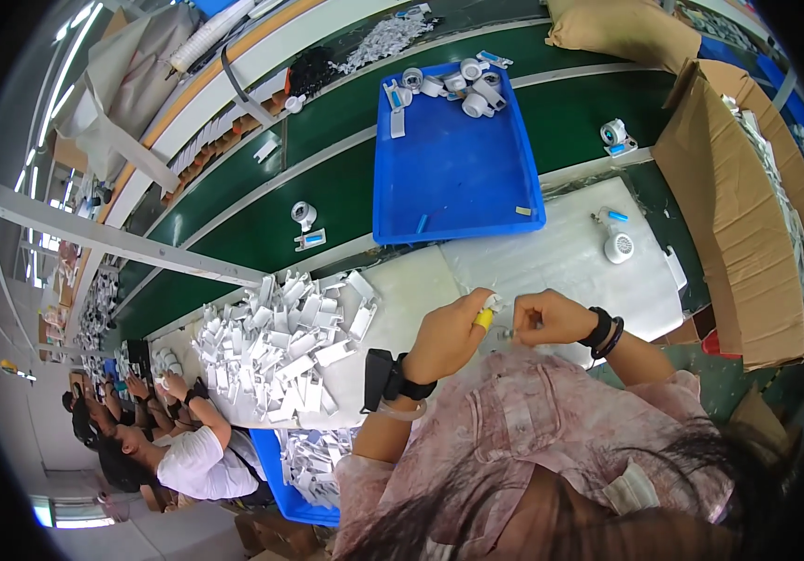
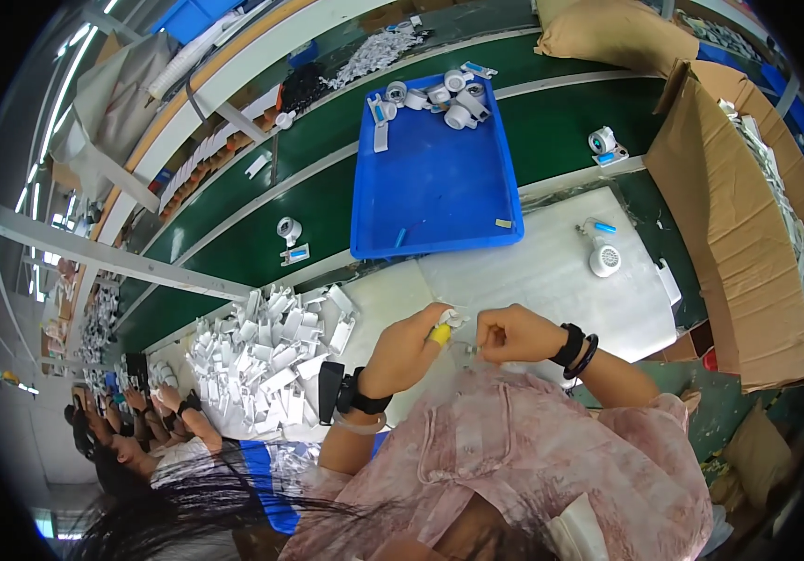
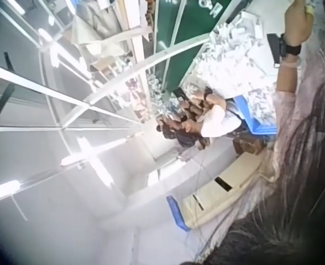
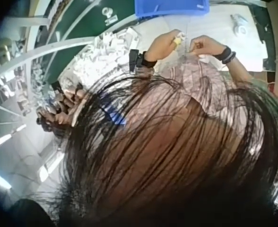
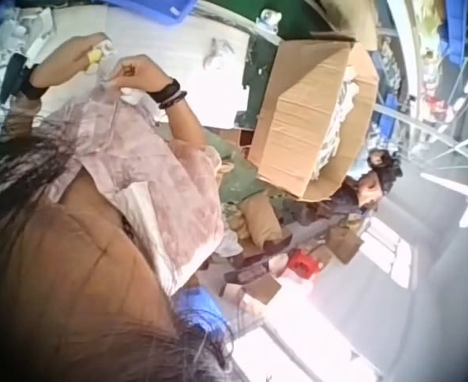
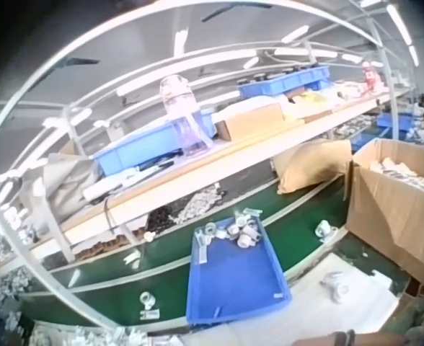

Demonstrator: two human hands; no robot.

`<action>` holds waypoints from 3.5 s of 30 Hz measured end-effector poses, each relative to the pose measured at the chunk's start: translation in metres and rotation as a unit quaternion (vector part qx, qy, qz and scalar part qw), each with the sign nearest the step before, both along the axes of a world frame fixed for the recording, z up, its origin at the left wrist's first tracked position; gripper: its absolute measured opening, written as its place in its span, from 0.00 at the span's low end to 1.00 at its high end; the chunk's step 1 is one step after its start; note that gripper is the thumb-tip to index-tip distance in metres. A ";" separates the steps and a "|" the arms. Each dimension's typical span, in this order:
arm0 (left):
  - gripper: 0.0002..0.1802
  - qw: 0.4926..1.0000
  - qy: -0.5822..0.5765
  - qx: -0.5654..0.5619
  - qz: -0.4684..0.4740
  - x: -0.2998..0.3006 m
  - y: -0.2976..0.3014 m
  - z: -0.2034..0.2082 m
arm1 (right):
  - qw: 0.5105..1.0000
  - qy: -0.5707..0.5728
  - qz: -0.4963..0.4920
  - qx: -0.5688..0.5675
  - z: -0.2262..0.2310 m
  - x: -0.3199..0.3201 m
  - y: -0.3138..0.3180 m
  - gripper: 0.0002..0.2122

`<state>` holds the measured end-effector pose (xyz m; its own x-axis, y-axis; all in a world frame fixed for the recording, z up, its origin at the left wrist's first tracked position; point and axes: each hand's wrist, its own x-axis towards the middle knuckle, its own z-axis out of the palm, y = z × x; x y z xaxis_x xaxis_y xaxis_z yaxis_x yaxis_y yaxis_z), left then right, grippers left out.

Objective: The person picks up a white plastic housing and a battery from a blue tray, fits the battery into the housing by hand, and places the assembled unit into a cardboard box.

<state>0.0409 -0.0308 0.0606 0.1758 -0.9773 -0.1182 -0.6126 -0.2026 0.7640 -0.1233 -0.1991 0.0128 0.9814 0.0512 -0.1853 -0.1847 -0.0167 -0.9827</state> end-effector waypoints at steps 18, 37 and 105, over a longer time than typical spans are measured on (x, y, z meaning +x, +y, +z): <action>0.19 0.886 0.422 -0.079 0.172 -0.030 0.007 -0.042 | 0.870 -0.257 -0.343 -0.243 -0.009 0.005 0.045 0.07; 0.24 0.919 0.349 -0.122 0.138 -0.041 0.009 -0.048 | 0.805 -0.350 -0.327 -0.351 -0.010 0.007 0.044 0.11; 0.08 0.900 0.357 -0.103 0.230 -0.044 0.018 -0.049 | 0.894 -0.175 -0.351 -0.217 -0.028 0.009 0.040 0.07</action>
<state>-0.0035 -0.0126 0.0116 0.5184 -0.8347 -0.1858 0.1609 -0.1183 0.9799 -0.1144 -0.1588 -0.0155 0.7455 -0.6022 0.2858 0.0175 -0.4110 -0.9115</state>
